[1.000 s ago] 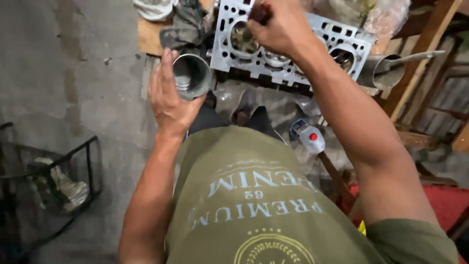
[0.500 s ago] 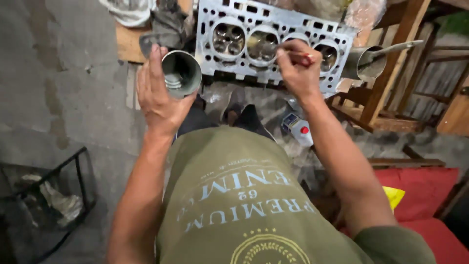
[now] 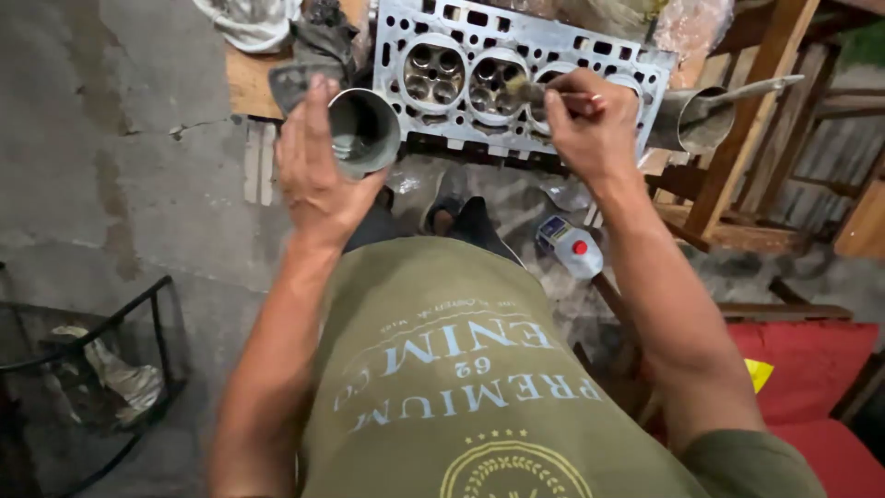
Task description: Cleaning and inspecting the combustion chambers of an engine cylinder head using a brush and a small tool
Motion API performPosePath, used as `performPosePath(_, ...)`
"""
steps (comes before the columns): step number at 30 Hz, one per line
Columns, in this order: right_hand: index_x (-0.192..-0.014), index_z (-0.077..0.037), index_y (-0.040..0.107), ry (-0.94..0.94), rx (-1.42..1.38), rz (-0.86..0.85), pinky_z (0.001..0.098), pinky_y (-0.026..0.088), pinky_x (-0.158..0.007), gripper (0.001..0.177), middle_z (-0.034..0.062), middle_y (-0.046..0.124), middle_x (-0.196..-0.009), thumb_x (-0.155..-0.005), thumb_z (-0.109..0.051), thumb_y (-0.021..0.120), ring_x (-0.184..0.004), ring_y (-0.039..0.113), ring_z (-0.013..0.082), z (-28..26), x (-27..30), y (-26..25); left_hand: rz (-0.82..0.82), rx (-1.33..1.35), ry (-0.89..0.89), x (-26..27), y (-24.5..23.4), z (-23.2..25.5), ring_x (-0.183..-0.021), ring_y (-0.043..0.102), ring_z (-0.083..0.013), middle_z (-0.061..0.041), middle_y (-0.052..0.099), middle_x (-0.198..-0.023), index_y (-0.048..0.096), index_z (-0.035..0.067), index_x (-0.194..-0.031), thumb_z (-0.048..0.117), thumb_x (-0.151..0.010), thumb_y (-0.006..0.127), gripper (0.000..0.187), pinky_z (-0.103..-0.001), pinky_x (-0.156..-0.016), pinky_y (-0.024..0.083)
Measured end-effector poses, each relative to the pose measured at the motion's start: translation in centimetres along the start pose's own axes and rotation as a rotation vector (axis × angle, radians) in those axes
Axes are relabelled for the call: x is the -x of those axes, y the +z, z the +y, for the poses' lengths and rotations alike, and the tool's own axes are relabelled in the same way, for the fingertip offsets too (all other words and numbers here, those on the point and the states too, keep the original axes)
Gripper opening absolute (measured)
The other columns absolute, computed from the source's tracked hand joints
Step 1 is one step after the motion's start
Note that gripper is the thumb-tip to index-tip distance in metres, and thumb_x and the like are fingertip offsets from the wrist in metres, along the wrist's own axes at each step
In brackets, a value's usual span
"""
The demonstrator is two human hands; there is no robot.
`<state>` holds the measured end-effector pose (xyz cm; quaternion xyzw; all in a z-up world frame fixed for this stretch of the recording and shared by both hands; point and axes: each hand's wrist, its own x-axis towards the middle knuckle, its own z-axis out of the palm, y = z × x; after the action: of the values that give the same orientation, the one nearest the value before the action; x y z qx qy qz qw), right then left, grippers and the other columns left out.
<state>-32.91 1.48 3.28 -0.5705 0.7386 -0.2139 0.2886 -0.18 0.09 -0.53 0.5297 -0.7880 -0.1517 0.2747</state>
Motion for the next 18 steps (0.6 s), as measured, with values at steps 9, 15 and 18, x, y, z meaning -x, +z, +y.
performPosePath(9,-0.104,-0.001,0.071,0.083,-0.082,-0.022,0.0194,0.051,-0.044,0.006,0.0113,0.072,-0.084,-0.1,0.001,0.068,-0.059,0.061,0.012,-0.1,-0.4,-1.6,0.024,0.051,0.047,-1.1,0.0,0.9,-0.141,0.059,-0.0278,-0.008,0.054,-0.158,0.011,0.017,-0.165,0.04,-0.09,0.097,0.116,-0.048,-0.114,0.05)
performPosePath(15,-0.102,0.002,0.07,0.048,-0.124,-0.015,0.0216,0.062,-0.056,0.004,0.0181,0.075,-0.092,-0.099,0.002,0.069,-0.073,0.073,0.0199,-0.2,0.1,-1.9,0.05,0.065,0.076,-1.4,-0.4,1.2,-0.136,0.062,-0.0291,-0.01,0.057,-0.154,0.018,0.014,-0.163,0.034,-0.09,0.098,0.11,-0.046,-0.111,0.051)
performPosePath(18,-0.103,0.0,0.071,0.017,-0.044,-0.073,0.0216,0.052,-0.046,0.005,0.0129,0.071,-0.083,-0.101,-0.003,0.068,-0.059,0.061,0.0151,-0.3,0.0,-1.7,0.039,0.072,0.084,-1.4,-0.3,1.2,-0.138,0.061,-0.0296,-0.011,0.056,-0.155,0.017,0.014,-0.163,0.032,-0.089,0.098,0.111,-0.047,-0.114,0.05)
